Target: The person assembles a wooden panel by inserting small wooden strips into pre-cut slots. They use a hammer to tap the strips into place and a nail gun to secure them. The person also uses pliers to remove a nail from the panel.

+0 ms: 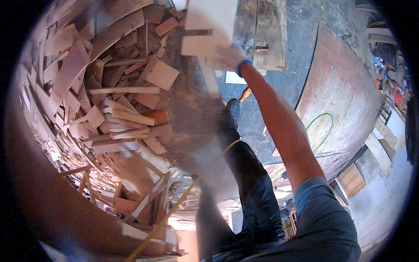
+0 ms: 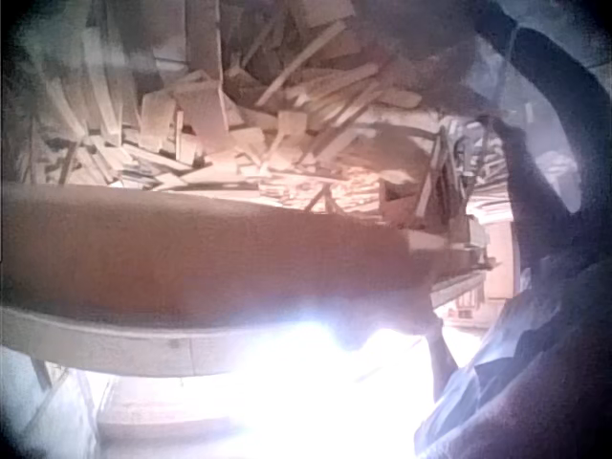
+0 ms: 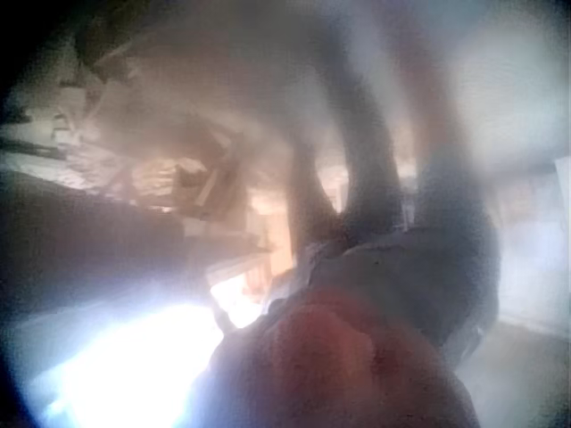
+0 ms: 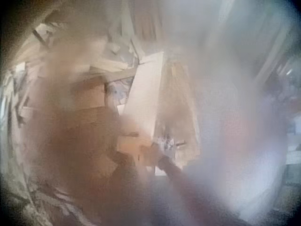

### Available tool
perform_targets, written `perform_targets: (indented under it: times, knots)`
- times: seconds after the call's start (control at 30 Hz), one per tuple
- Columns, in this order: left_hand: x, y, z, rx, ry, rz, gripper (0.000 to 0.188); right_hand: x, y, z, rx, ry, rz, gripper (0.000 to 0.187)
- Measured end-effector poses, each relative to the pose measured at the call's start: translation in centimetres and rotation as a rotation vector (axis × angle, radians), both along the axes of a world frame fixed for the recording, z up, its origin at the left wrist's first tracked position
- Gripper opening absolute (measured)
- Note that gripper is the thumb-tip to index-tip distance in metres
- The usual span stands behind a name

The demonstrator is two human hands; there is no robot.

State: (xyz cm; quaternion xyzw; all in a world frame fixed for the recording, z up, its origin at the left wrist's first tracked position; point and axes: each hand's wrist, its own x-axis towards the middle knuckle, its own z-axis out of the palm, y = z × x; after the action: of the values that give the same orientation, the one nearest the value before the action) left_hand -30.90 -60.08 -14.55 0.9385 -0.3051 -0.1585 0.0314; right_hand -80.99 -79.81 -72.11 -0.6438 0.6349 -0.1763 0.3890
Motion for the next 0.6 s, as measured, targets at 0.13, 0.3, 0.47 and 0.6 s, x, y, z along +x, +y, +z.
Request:
perform_targets:
  times: [0.13,0.3,0.47,0.6]
  knots:
    - [-0.9,2.0,1.8,-0.01,0.0,0.013,0.066,3.0,-9.2,15.1,0.279,0.027,0.129,0.048]
    - [-0.8,1.5,5.4,-0.036,0.032,-0.078,0.067,2.9,-4.6,35.6,0.024,-0.742,-0.396,0.043]
    - [-3.7,2.0,10.1,-0.059,0.083,-0.315,0.061,4.3,5.0,56.3,0.479,-0.994,-0.709,0.049]
    - [-6.6,-4.1,15.8,-0.01,0.281,-0.369,0.05,7.0,13.1,68.5,0.542,-1.08,-0.576,0.044]
